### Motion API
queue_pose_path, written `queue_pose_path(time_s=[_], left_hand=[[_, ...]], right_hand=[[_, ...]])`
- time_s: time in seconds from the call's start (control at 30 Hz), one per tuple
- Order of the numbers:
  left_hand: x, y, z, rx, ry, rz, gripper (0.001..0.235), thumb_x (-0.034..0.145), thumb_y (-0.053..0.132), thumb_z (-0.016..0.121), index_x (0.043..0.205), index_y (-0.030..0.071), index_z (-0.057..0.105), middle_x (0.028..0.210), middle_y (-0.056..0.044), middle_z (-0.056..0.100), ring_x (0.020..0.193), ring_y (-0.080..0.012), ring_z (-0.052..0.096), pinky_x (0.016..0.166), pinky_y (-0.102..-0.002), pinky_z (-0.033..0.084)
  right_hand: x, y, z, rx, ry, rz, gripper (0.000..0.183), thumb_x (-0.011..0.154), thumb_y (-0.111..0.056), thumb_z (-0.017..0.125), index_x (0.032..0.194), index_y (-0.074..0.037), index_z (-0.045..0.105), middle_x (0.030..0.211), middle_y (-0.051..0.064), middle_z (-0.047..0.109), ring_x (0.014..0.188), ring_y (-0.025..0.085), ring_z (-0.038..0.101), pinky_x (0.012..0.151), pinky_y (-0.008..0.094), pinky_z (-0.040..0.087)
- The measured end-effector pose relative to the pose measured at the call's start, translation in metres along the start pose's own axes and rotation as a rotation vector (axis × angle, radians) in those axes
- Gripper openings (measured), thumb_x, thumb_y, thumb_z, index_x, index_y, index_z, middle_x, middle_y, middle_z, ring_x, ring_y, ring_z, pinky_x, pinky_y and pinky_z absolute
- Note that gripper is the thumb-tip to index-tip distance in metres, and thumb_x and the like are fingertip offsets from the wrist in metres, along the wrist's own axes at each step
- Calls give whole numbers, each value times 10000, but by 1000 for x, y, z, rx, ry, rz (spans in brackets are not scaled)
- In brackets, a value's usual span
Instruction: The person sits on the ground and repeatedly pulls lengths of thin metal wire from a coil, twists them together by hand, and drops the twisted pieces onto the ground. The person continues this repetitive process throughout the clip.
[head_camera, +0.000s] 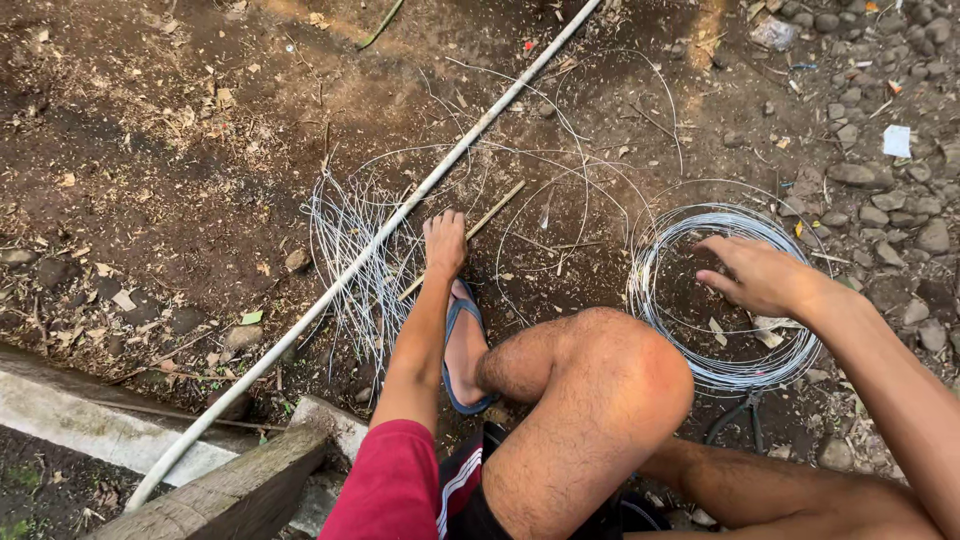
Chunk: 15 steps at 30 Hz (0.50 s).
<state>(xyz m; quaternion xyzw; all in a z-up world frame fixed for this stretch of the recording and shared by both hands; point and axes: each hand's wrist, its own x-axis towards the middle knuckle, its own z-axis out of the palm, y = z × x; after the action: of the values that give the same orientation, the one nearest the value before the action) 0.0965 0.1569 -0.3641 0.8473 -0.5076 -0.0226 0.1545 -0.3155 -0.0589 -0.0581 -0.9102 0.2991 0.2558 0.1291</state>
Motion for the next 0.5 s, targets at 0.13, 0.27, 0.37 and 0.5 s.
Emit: queue_pose_path(time_s=[0.13, 0.27, 0.37, 0.5], left_hand=[[25, 27, -60, -210, 232, 150, 339, 830, -88, 600, 1139, 45, 638, 1059, -143, 613, 899, -329, 630, 784, -456, 505], [48, 68, -138, -539, 401, 221, 80, 902, -42, 629, 906, 36, 646, 910, -106, 647, 762, -260, 655, 695, -382, 530], [56, 102, -195, -892, 318, 51, 157, 862, -17, 600, 870, 15, 753, 811, -95, 735, 648, -188, 669, 620, -328, 527], [60, 156, -263, -1045, 220, 200, 135, 854, 81, 637, 886, 16, 751, 822, -87, 757, 690, -120, 725, 641, -269, 569]], right_hand=[[2, 8, -2, -32, 74, -40, 579, 964, -470, 567, 1387, -77, 522, 1311, 202, 643, 1227, 354, 619, 1061, 447, 497], [-7, -8, -24, 270, 46, -2, 486, 943, -395, 579, 1331, -103, 596, 1235, 124, 736, 1132, 249, 722, 991, 394, 566], [-18, -31, -50, 550, -25, 153, 454, 1018, -410, 555, 1374, -131, 596, 1196, 111, 796, 1065, 213, 772, 958, 391, 568], [-28, -67, -76, 957, 43, 16, 494, 1025, -403, 414, 1390, -102, 556, 1369, 77, 660, 1146, 204, 698, 917, 511, 543]])
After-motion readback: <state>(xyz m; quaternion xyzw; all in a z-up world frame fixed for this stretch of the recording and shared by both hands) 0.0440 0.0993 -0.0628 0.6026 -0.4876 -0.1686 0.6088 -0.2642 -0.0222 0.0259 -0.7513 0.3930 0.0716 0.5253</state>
